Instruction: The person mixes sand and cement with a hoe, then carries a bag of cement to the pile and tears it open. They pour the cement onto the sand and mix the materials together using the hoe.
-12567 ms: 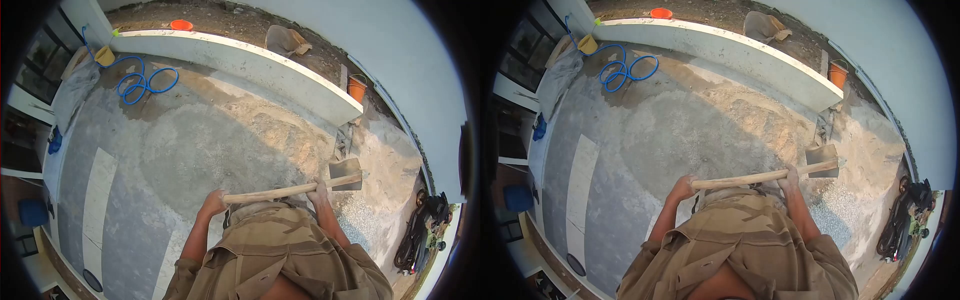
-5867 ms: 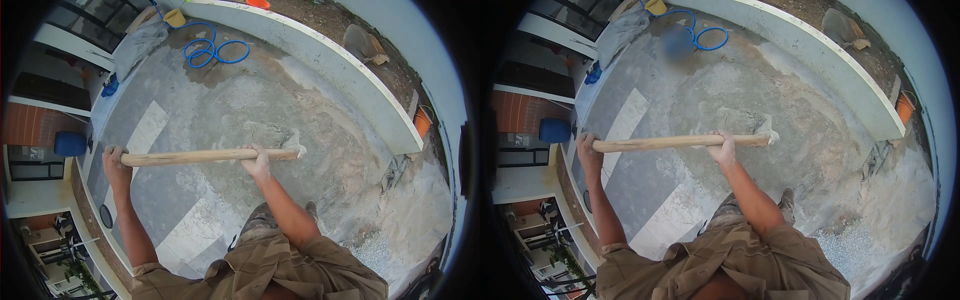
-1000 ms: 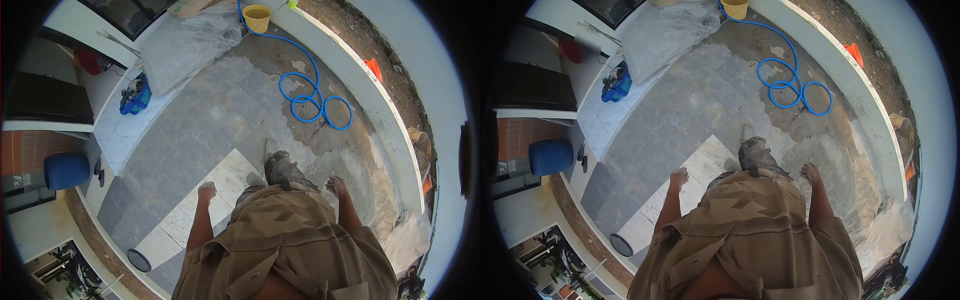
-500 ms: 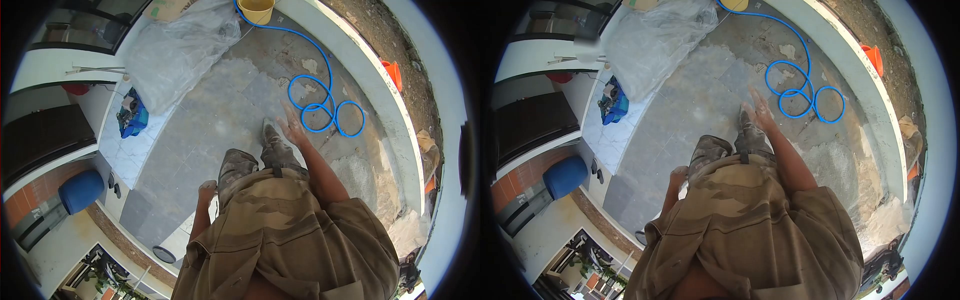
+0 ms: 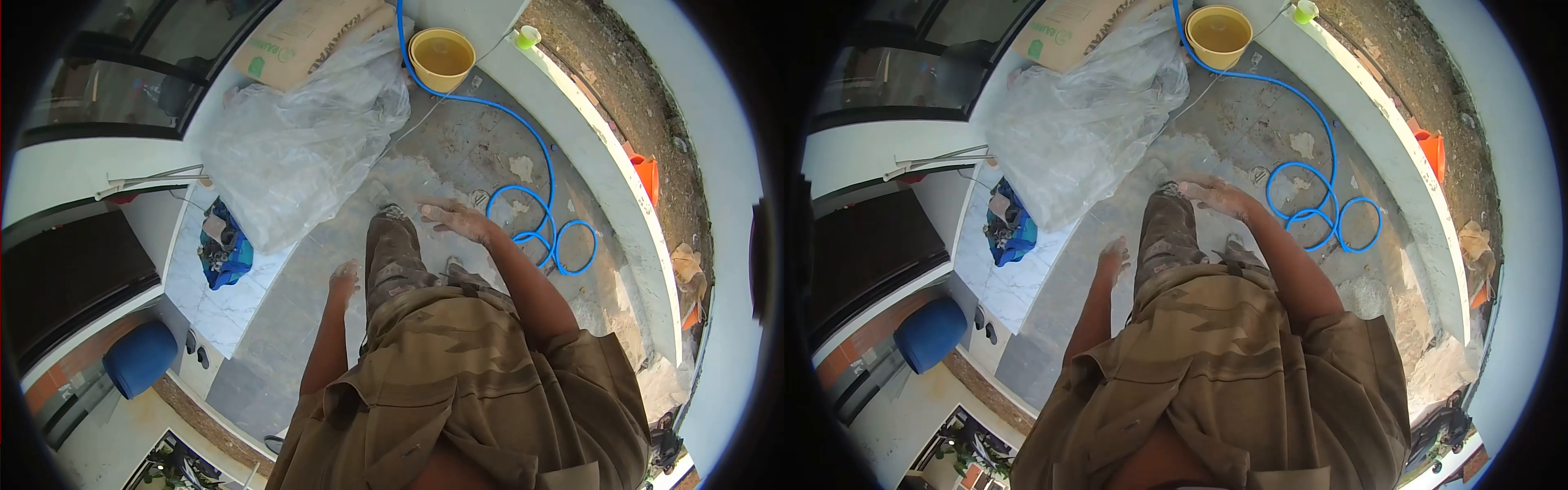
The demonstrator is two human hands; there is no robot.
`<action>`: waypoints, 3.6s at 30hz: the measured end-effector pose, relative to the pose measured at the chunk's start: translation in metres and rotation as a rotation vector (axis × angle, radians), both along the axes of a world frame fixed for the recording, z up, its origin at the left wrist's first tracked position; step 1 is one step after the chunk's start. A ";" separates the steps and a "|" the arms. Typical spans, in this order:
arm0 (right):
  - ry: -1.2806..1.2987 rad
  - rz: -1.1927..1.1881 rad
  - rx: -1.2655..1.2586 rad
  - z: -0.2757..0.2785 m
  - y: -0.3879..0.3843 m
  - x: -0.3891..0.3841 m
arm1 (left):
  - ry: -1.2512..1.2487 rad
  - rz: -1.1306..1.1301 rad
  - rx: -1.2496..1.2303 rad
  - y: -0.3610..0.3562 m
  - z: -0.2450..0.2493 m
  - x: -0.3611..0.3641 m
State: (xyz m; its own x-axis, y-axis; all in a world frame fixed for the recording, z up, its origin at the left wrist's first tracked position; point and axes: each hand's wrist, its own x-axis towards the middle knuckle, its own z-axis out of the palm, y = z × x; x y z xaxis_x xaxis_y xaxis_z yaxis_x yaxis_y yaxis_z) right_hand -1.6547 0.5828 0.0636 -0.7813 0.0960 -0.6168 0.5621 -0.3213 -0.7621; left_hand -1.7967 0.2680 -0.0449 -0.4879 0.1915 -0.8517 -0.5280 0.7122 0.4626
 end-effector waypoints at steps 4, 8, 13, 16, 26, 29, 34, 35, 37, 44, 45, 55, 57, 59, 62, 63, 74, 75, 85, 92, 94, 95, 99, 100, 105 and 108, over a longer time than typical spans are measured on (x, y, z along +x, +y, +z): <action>0.116 -0.187 0.719 0.044 0.120 -0.139 | 0.456 -0.424 0.194 0.161 0.033 -0.145; 0.252 -0.322 0.711 0.004 0.179 -0.227 | 0.425 -0.410 0.243 0.209 0.026 -0.195; 0.393 -0.395 0.630 -0.129 0.143 -0.295 | 0.249 -0.566 -0.095 0.130 -0.097 -0.122; 0.425 -0.398 0.468 -0.250 0.041 -0.281 | -0.017 -0.410 -0.194 0.093 -0.139 -0.077; -0.503 -0.037 -0.205 -0.428 -0.085 -0.198 | -0.527 -0.170 -0.265 0.116 -0.273 -0.091; -0.024 -0.078 -0.113 -0.431 -0.088 -0.180 | -0.642 0.418 0.344 0.148 -0.243 -0.124; -0.370 0.502 0.412 -0.505 -0.111 -0.029 | -0.594 0.009 -0.277 0.017 -0.234 -0.051; -0.420 0.520 0.381 -0.494 -0.105 -0.021 | -0.857 -0.105 -0.368 -0.034 -0.229 -0.030; -0.262 0.242 0.630 -0.453 -0.020 -0.089 | -0.750 -0.711 -0.385 -0.093 -0.230 -0.004; -0.375 0.983 0.676 -0.432 -0.113 0.017 | -0.431 0.109 -0.213 0.098 -0.181 -0.076; -0.182 1.124 0.570 -0.404 -0.162 0.032 | -0.335 -0.201 -0.194 0.109 -0.178 -0.073; -1.013 1.554 0.566 -0.295 0.145 0.038 | -0.966 0.274 -0.116 0.003 -0.059 -0.048; -1.107 1.351 0.687 -0.276 0.210 0.124 | -0.872 -0.646 -0.281 -0.064 -0.084 -0.030; -0.983 0.880 0.821 -0.234 0.247 0.175 | -0.523 -1.024 -0.345 -0.076 -0.072 -0.031; -1.074 0.343 0.618 -0.179 0.247 0.148 | -0.546 0.099 -0.456 -0.024 -0.041 -0.085; -1.041 0.210 0.526 -0.161 0.245 0.116 | -0.581 0.339 -0.331 -0.020 -0.056 -0.100; -0.353 -0.049 0.581 -0.100 0.291 -0.302 | 0.004 0.402 0.218 0.186 0.001 -0.341; -0.347 -0.059 0.582 -0.101 0.316 -0.345 | 0.018 0.423 0.230 0.198 0.003 -0.358; -0.306 -0.196 1.303 -0.231 0.484 -0.665 | 0.409 0.565 0.122 0.354 -0.124 -0.488; -0.483 -0.282 1.354 -0.239 0.473 -0.697 | -0.114 1.290 0.344 0.396 -0.221 -0.470; -0.480 -0.285 1.361 -0.243 0.472 -0.694 | -0.170 1.398 0.573 0.394 -0.232 -0.465; -0.481 -0.277 1.372 -0.246 0.472 -0.692 | -0.257 1.602 0.810 0.384 -0.246 -0.461; -0.476 -0.274 1.352 -0.239 0.474 -0.696 | -0.372 1.067 0.117 0.346 -0.233 -0.502; -0.472 -0.266 1.356 -0.241 0.473 -0.697 | -0.348 0.884 0.057 0.337 -0.214 -0.524; -0.486 -0.271 1.384 -0.243 0.479 -0.695 | -0.024 0.705 0.194 0.340 -0.171 -0.649; -0.486 -0.264 1.382 -0.243 0.480 -0.695 | 0.074 0.849 0.317 0.364 -0.183 -0.718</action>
